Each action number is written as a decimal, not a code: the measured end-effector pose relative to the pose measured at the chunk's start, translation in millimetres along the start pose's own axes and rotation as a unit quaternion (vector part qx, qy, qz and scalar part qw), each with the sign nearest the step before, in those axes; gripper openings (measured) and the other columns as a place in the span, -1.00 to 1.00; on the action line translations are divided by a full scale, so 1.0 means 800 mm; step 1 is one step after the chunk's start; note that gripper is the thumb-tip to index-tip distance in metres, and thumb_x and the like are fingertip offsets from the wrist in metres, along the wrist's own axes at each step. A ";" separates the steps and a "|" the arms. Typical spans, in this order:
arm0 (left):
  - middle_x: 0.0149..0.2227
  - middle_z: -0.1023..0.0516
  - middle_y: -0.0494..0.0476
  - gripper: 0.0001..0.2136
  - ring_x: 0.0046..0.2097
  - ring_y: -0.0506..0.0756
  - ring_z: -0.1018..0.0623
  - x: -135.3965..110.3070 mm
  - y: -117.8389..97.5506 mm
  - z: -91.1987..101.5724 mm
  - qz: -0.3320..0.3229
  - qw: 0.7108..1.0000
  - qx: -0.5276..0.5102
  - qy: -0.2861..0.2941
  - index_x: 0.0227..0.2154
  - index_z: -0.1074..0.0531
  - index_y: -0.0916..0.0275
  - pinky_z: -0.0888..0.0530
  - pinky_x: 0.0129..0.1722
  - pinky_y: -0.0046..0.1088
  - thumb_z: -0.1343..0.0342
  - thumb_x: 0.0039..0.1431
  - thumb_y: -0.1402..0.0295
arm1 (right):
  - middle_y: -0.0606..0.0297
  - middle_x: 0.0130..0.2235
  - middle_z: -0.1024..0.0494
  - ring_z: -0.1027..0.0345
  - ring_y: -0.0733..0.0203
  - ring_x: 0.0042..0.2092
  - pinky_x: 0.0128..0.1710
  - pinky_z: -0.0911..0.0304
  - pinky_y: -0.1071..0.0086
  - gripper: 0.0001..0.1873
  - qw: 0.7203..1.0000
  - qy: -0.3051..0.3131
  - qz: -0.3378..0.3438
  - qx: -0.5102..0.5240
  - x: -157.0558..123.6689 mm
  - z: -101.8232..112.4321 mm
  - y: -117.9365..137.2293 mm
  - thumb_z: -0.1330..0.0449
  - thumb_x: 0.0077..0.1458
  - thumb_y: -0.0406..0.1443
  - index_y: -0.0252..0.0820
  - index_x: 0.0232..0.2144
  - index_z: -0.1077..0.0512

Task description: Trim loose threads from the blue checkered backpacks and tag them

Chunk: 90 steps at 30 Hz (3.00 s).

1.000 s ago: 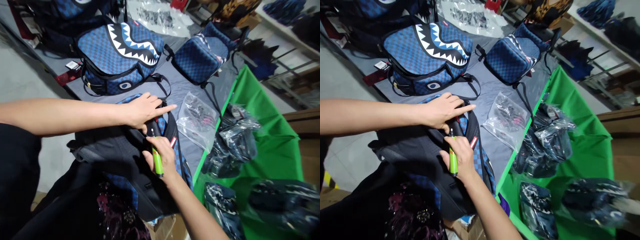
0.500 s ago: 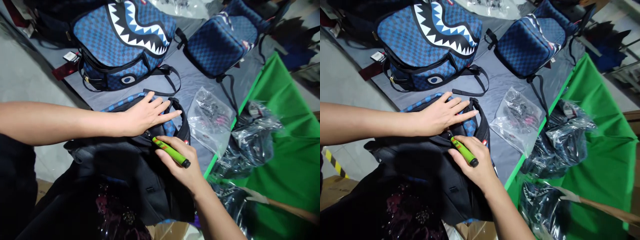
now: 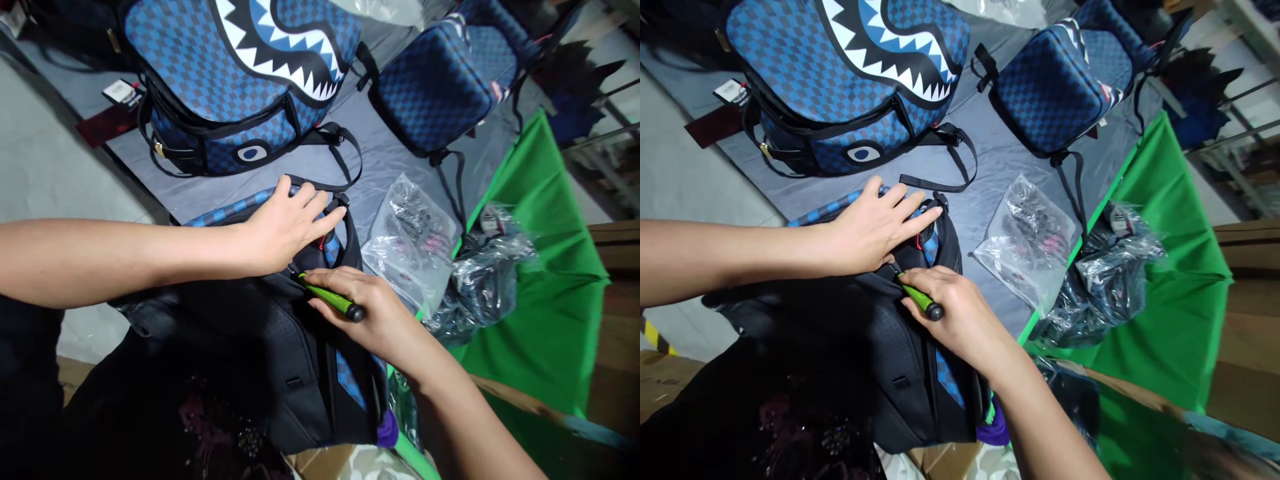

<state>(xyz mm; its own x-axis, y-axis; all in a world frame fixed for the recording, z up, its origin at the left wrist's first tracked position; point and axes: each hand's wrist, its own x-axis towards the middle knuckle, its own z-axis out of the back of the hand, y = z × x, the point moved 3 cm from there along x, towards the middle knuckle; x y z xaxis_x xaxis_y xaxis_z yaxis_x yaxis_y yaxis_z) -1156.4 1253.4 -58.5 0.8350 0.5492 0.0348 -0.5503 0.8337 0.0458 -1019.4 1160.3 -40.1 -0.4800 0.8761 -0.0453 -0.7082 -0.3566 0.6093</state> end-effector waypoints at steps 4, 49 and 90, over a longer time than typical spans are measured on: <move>0.33 -0.19 0.33 -0.26 0.25 0.40 -0.24 0.003 0.002 -0.004 0.005 1.000 -0.019 -0.001 0.38 -0.01 0.14 -0.13 0.22 0.06 -0.16 0.17 0.23 | 0.11 -0.08 -0.62 -0.51 0.04 -0.07 -0.09 -0.46 0.17 -0.77 0.999 0.020 0.022 -0.028 0.010 -0.007 0.006 -0.16 0.22 -0.40 -0.22 -0.08 -0.50; 0.25 -0.32 0.21 -0.48 0.26 0.36 -0.25 0.004 0.004 -0.005 0.034 0.998 -0.058 -0.005 0.28 -0.23 0.06 -0.18 0.22 0.05 0.01 0.25 0.36 | 0.18 -0.15 -0.66 -0.54 0.12 -0.17 -0.12 -0.45 0.19 -0.84 0.991 -0.096 -0.089 -0.018 0.012 -0.027 0.013 -0.22 0.22 -0.32 -0.14 -0.13 -0.51; 0.28 -0.26 0.31 -0.52 0.26 0.35 -0.25 0.010 0.006 -0.009 0.015 0.999 0.006 0.040 0.31 -0.14 0.21 -0.20 0.17 0.04 0.21 0.36 0.43 | 0.20 -0.01 -0.62 -0.53 0.05 -0.01 -0.01 -0.40 0.11 -0.70 0.997 -0.020 -0.074 -0.031 0.022 -0.024 0.011 -0.21 0.17 -0.43 -0.13 -0.05 -0.51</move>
<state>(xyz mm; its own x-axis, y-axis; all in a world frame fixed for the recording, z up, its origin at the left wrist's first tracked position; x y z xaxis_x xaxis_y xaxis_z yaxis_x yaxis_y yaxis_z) -1152.6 1262.1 -65.1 0.8152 0.5774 -0.0439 -0.5750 0.8161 0.0577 -1044.2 1166.4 -50.9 -0.3474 0.9324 -0.0994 -0.8013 -0.2401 0.5479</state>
